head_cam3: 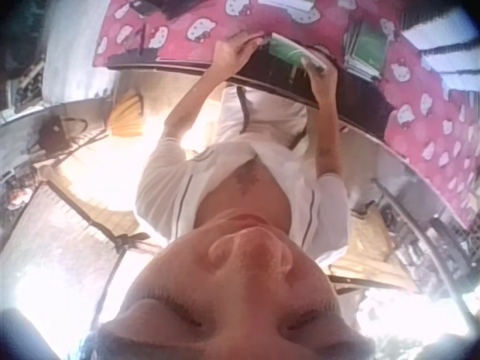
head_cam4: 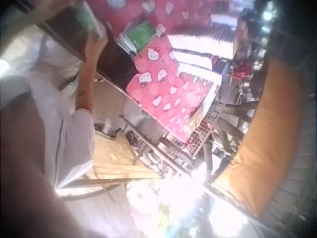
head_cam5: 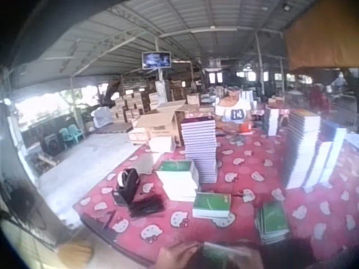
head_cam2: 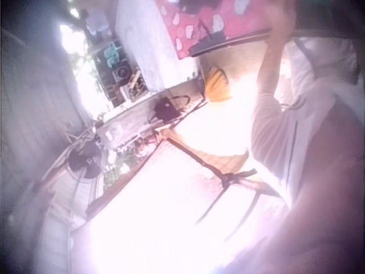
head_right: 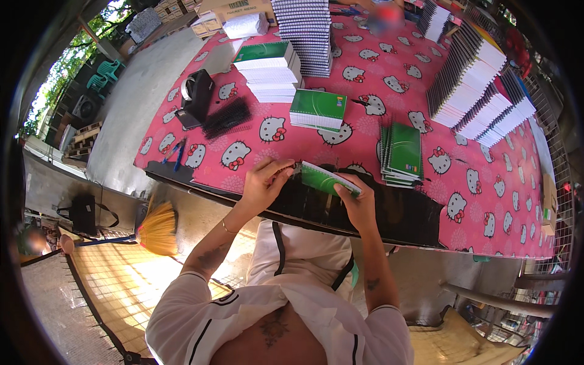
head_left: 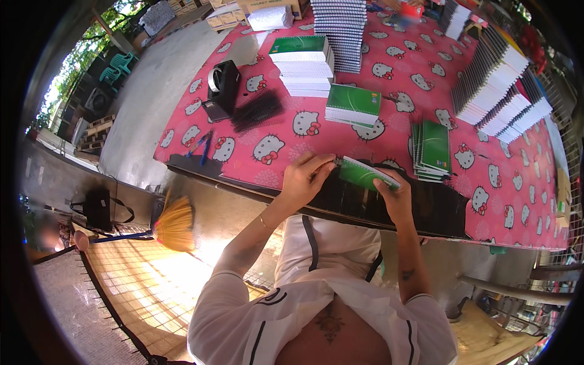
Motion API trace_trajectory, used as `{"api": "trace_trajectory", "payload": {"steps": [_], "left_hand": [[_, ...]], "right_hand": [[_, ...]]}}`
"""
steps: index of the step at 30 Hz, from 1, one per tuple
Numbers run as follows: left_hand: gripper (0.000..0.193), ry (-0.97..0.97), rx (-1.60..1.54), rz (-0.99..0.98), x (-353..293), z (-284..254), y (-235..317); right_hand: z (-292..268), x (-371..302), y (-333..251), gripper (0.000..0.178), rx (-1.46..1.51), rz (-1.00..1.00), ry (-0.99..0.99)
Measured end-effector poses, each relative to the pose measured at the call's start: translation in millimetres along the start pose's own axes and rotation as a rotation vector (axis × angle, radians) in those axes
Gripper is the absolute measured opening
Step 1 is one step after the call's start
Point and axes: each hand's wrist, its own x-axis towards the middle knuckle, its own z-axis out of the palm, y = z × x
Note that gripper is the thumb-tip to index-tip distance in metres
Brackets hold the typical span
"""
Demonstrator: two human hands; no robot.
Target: The person takes stacks of green notebooks from a cardboard box and places them on a table. They then use a handheld device to apply a small tag or staple to the edge of each notebook individually, creating a new stack of processed notebooks.
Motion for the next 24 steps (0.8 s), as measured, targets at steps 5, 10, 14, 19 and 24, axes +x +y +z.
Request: {"api": "trace_trajectory", "payload": {"steps": [5, 10, 14, 19, 24], "left_hand": [[0.025, 0.087, 0.034, 0.112, 1.6, 6.6, -5.6], [0.026, -0.038, 0.147, 0.164, 7.0, -2.2, -4.6], [0.020, -0.193, 0.072, 0.206, 24.1, -10.6, 0.6], [0.020, -0.273, 0.077, 0.232, 30.9, -12.0, 11.2], [0.036, -0.456, 0.262, 0.190, 35.9, -14.8, -5.4]], "right_hand": [[-0.6, -0.4, -0.6, 0.026, -0.014, -0.011, -0.009], [-1.8, -2.3, -0.8, 0.025, 0.020, -0.016, -0.026], [-4.6, -3.1, 5.5, 0.025, 0.012, 0.011, -0.055], [-3.0, -3.4, 3.0, 0.024, 0.005, -0.012, -0.044], [1.7, -3.7, 0.2, 0.024, 0.049, -0.015, -0.054]]}}
